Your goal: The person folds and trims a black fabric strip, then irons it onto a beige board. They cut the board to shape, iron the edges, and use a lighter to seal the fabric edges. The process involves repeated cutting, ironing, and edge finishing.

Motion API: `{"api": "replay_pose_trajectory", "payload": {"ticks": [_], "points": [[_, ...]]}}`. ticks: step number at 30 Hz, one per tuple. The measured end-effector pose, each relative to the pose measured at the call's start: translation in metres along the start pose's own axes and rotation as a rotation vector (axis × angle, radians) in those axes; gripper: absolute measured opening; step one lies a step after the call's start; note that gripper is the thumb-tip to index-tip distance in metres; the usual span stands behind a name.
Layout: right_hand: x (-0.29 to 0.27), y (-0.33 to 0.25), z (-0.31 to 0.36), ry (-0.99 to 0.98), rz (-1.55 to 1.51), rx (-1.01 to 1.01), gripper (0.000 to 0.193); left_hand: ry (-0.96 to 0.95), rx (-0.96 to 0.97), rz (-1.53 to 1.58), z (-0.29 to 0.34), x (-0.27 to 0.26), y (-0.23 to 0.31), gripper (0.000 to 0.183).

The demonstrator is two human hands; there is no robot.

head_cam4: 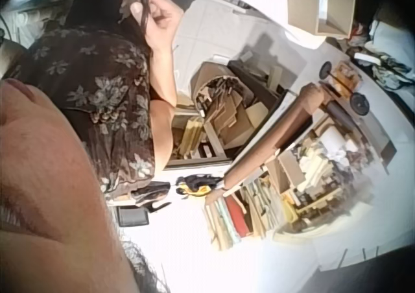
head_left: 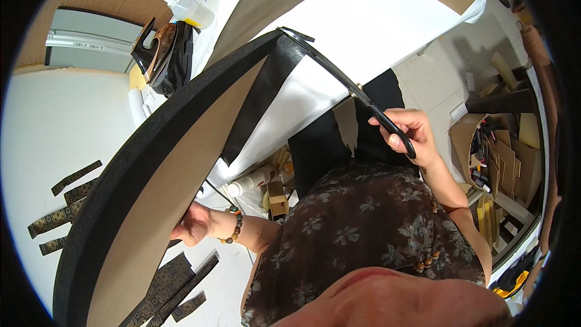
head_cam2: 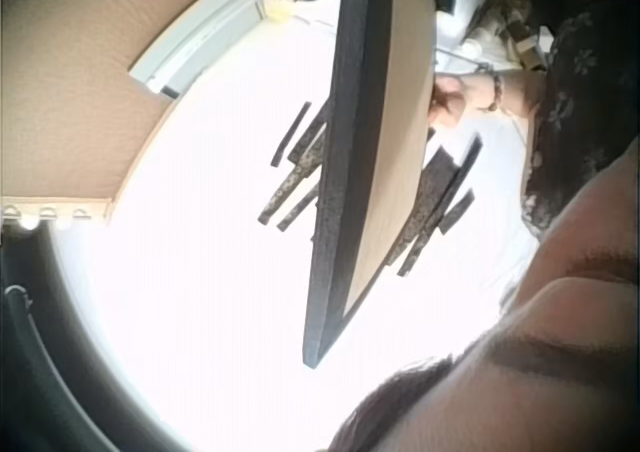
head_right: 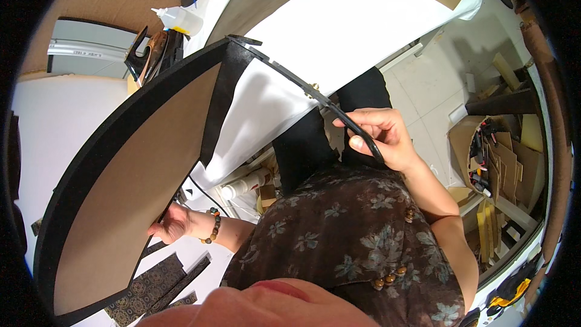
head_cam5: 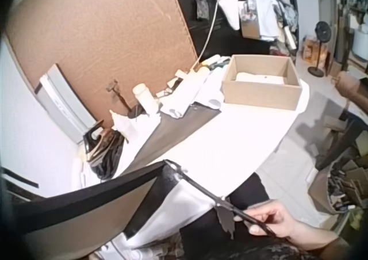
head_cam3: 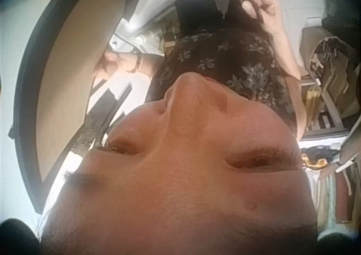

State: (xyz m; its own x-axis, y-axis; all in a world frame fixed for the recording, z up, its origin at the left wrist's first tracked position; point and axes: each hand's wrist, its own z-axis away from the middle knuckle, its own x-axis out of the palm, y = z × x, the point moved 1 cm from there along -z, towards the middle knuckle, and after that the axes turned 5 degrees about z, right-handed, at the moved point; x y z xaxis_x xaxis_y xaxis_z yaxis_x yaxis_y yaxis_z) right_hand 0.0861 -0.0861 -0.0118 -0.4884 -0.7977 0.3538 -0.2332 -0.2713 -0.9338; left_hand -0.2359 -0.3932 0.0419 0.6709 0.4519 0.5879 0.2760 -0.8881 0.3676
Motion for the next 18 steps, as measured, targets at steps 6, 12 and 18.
{"api": "replay_pose_trajectory", "payload": {"ticks": [6, 12, 18], "points": [[0.0027, -0.0019, -0.0020, 0.016, 0.045, -0.038, 0.035, -0.001, -0.009, 0.054, 0.0001, -0.0022, 0.0000, 0.028], [0.0001, 0.0015, -0.0004, 0.013, 0.096, -0.030, 0.036, 0.042, -0.003, 0.039, 0.0003, -0.0031, 0.0004, 0.028], [0.0050, -0.0006, 0.0000, 0.044, 0.142, -0.047, 0.035, 0.038, 0.007, 0.045, 0.0017, -0.0053, -0.0005, 0.027]]}}
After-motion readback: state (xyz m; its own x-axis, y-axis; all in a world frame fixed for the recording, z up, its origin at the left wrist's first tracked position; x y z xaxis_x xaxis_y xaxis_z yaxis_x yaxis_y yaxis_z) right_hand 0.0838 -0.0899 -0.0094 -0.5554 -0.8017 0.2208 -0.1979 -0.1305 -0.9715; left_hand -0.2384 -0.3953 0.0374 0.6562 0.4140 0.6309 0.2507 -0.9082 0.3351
